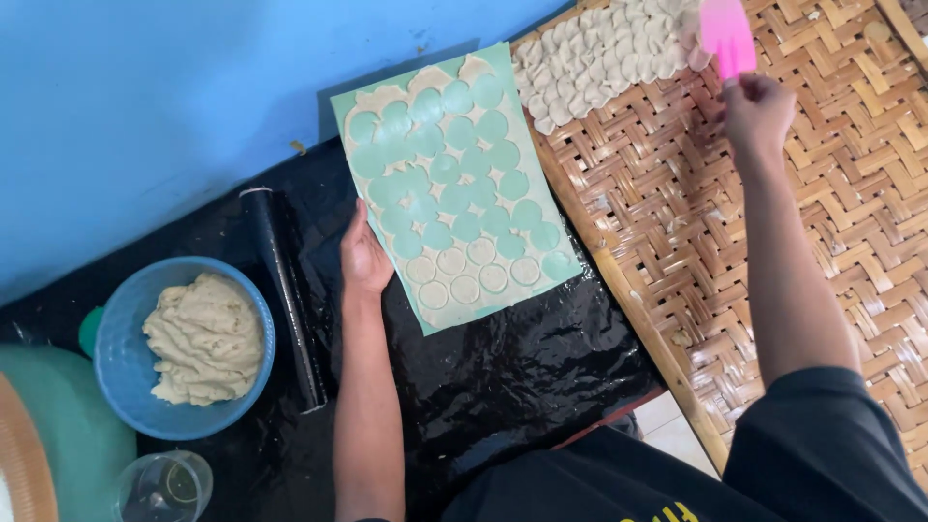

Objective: Manually stamping and collecting small circles of dough using a tool and a template.

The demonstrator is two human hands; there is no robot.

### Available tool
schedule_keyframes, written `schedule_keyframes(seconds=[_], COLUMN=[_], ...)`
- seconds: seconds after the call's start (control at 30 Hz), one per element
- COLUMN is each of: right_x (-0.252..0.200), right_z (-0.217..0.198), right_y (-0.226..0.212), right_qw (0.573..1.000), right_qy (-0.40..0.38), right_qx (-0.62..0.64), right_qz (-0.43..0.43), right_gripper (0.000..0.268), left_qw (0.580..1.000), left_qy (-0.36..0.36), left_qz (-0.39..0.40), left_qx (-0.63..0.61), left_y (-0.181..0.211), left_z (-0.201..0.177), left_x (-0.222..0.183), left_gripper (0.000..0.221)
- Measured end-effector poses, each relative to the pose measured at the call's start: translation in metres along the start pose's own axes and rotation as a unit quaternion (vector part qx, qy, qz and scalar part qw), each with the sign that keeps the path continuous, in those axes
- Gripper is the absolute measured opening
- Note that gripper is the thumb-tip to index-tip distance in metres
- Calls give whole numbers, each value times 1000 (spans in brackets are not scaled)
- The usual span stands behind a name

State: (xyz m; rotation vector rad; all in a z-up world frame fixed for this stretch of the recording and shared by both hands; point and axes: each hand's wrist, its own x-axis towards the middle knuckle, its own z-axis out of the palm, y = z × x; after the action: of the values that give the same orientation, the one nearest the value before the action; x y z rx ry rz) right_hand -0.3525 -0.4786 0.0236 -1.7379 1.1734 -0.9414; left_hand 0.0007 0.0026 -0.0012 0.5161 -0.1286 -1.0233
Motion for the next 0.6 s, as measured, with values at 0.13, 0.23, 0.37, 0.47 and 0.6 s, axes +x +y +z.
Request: schedule_keyframes(seconds=[0.13, 0.23, 0.37, 0.47, 0.6], right_x=[29, 36, 38, 35, 51], right_z=[3, 6, 7, 7, -4], right_y=[1, -11, -18, -25, 11], right_qw=[998, 1000, 998, 996, 949], right_qy=[28, 2, 8, 22, 80], right_qx=[-55, 12, -59, -89, -275], right_qz=[-20, 7, -20, -10, -135], right_gripper=[17, 16, 15, 17, 16], left_qw=[1000, 1000, 1000, 1000, 1000], left_qy=[11, 12, 20, 24, 15], left_qz=[-3, -1, 1, 2, 2], left_qx=[3, 10, 18, 16, 13], left_y=[0, 1, 1, 2, 2], left_z=[-2, 2, 2, 4, 5], left_x=[0, -1, -1, -2, -2], left_gripper=[53, 53, 54, 54, 55])
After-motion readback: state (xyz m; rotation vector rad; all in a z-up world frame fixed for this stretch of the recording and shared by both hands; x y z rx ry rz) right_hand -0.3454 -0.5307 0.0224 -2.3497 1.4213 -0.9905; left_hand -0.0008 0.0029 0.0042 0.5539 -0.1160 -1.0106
